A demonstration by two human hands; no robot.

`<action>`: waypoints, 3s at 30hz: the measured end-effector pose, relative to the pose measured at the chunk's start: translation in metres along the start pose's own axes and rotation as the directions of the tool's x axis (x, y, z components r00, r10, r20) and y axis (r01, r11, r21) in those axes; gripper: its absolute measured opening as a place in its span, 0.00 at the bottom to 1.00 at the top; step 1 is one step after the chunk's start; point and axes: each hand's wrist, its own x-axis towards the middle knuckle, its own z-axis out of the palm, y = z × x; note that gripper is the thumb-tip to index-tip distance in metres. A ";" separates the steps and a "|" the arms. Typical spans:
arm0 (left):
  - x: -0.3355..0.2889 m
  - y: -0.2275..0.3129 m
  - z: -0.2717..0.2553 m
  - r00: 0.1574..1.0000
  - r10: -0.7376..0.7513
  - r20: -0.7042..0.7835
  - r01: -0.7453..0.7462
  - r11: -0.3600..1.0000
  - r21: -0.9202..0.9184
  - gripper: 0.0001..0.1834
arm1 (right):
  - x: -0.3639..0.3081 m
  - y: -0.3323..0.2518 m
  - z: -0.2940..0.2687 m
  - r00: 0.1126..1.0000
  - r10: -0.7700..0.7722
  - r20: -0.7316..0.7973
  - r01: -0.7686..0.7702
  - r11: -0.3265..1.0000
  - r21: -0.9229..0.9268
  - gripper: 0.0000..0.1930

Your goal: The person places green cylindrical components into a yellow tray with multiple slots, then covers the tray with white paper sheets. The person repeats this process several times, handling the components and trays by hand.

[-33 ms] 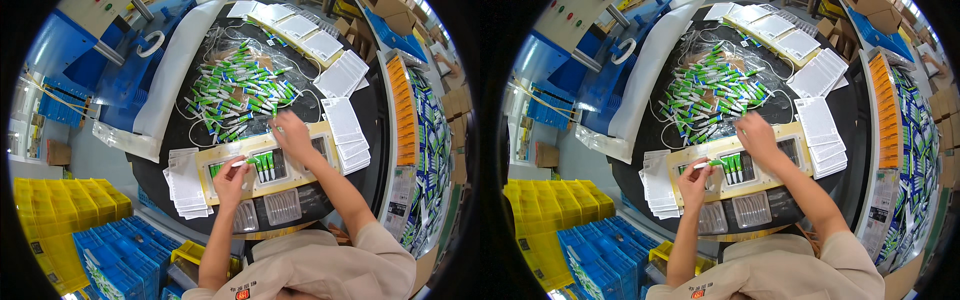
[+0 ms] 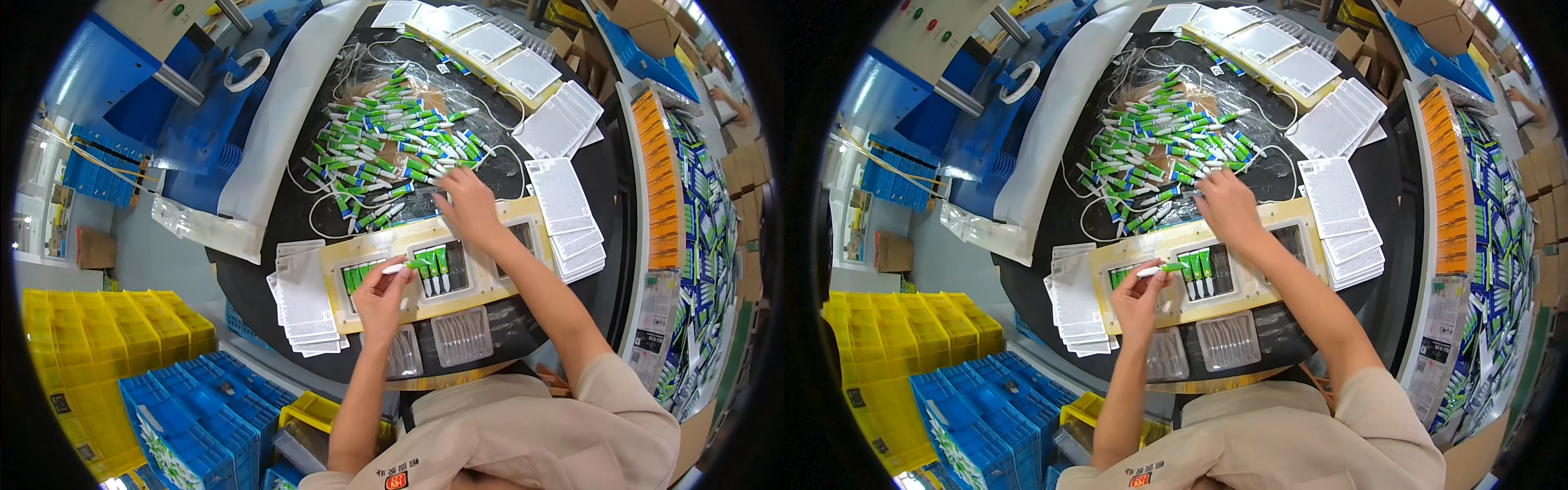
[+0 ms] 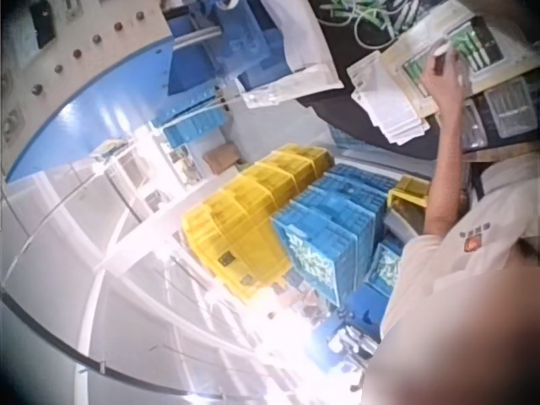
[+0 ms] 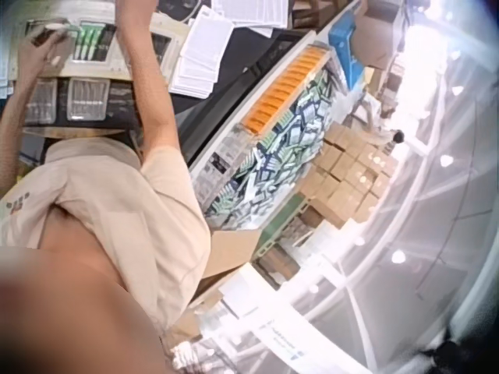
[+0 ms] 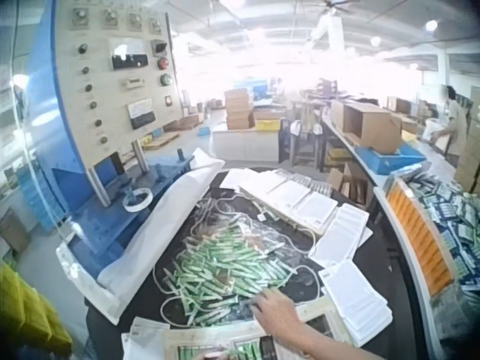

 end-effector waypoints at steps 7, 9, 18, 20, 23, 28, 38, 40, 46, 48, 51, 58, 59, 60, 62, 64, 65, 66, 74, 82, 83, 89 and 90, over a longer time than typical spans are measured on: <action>-0.017 -0.013 0.024 0.994 0.107 -0.024 -0.105 0.992 0.065 0.12 | 0.012 0.024 0.038 0.999 0.033 0.039 -0.030 0.996 -0.081 0.08; -0.016 -0.018 0.032 0.935 0.349 0.060 -0.352 0.897 0.268 0.14 | -0.012 0.017 -0.002 0.994 0.107 -0.025 -0.106 0.994 0.023 0.08; -0.016 -0.043 0.051 0.549 0.616 0.565 -0.771 0.111 0.627 0.13 | -0.121 -0.037 -0.078 1.000 -0.003 0.019 0.003 1.000 -0.022 0.11; -0.018 -0.045 0.049 0.575 0.608 0.547 -0.746 0.116 0.656 0.14 | -0.126 -0.038 -0.070 0.996 -0.077 0.041 0.080 0.995 -0.067 0.14; -0.021 -0.049 0.048 0.585 0.582 0.565 -0.736 0.087 0.672 0.18 | -0.126 -0.036 -0.062 0.984 -0.162 0.070 0.168 0.981 -0.095 0.18; -0.022 -0.053 0.044 0.585 0.563 0.584 -0.739 0.074 0.670 0.22 | -0.122 -0.039 -0.059 0.986 -0.155 0.061 0.159 0.984 -0.079 0.14; -0.019 -0.057 0.041 0.626 0.501 0.598 -0.724 0.087 0.685 0.24 | -0.131 -0.048 -0.041 0.987 0.130 -0.090 -0.140 0.984 -0.114 0.07; -0.018 -0.057 0.039 0.633 0.484 0.604 -0.722 0.087 0.687 0.23 | -0.131 -0.051 -0.034 0.980 0.186 -0.069 -0.193 0.975 -0.113 0.07; -0.015 -0.052 0.036 0.653 0.443 0.615 -0.727 0.139 0.672 0.25 | -0.119 -0.049 -0.024 0.979 0.204 -0.019 -0.205 0.972 -0.112 0.05; -0.014 -0.048 0.035 0.657 0.437 0.614 -0.730 0.168 0.662 0.25 | -0.113 -0.046 -0.027 0.975 0.211 -0.074 -0.215 0.975 -0.050 0.05; -0.012 -0.042 0.035 0.680 0.410 0.608 -0.722 0.228 0.653 0.24 | -0.103 -0.044 -0.032 0.994 0.109 0.005 -0.108 0.990 -0.092 0.05; 0.053 -0.009 0.022 0.741 0.506 0.442 -0.652 0.383 0.654 0.17 | -0.034 -0.008 -0.024 0.960 0.279 -0.034 -0.278 0.960 0.045 0.08; 0.078 -0.005 0.022 0.750 0.554 0.363 -0.593 0.319 0.739 0.14 | -0.016 0.005 -0.016 0.953 0.304 -0.002 -0.304 0.953 -0.003 0.11; 0.106 -0.001 0.022 0.781 0.543 0.307 -0.535 0.330 0.778 0.16 | 0.000 0.013 -0.004 0.917 0.382 0.117 -0.363 0.919 -0.154 0.12; 0.145 0.004 0.018 0.829 0.407 0.384 -0.485 0.182 0.855 0.16 | 0.017 0.021 0.020 0.863 0.462 0.205 -0.394 0.868 -0.301 0.14; 0.171 0.003 0.017 0.853 0.249 0.460 -0.488 0.062 0.871 0.16 | 0.025 0.030 0.029 0.826 0.495 0.271 -0.420 0.860 -0.290 0.16; 0.179 0.001 0.014 0.826 0.246 0.507 -0.525 0.008 0.851 0.15 | 0.018 0.031 0.025 0.846 0.491 0.206 -0.464 0.870 -0.168 0.15; 0.184 0.000 0.013 0.794 0.248 0.555 -0.565 -0.038 0.825 0.15 | 0.011 0.033 0.015 0.896 0.431 0.110 -0.428 0.902 -0.047 0.14; 0.125 0.011 0.031 0.779 0.500 0.377 -0.588 0.375 0.717 0.13 | -0.114 0.001 -0.088 0.932 0.360 -0.038 -0.358 0.932 0.053 0.11; 0.010 0.024 0.091 0.793 0.455 0.405 -0.606 0.663 0.440 0.17 | -0.120 -0.003 -0.060 0.941 0.297 -0.161 -0.297 0.955 0.021 0.07; 0.003 0.023 0.092 0.763 0.466 0.448 -0.643 0.618 0.452 0.18 | -0.108 0.004 -0.066 0.946 0.282 -0.158 -0.283 0.959 0.021 0.06; -0.014 0.006 0.108 0.492 0.494 0.717 -0.864 0.176 0.472 0.18 | 0.027 0.100 -0.028 0.955 0.274 -0.116 -0.289 0.947 -0.142 0.07; -0.014 0.002 0.112 0.453 0.456 0.766 -0.878 0.079 0.473 0.18 | 0.047 0.115 -0.012 0.971 0.238 -0.038 -0.239 0.930 -0.279 0.08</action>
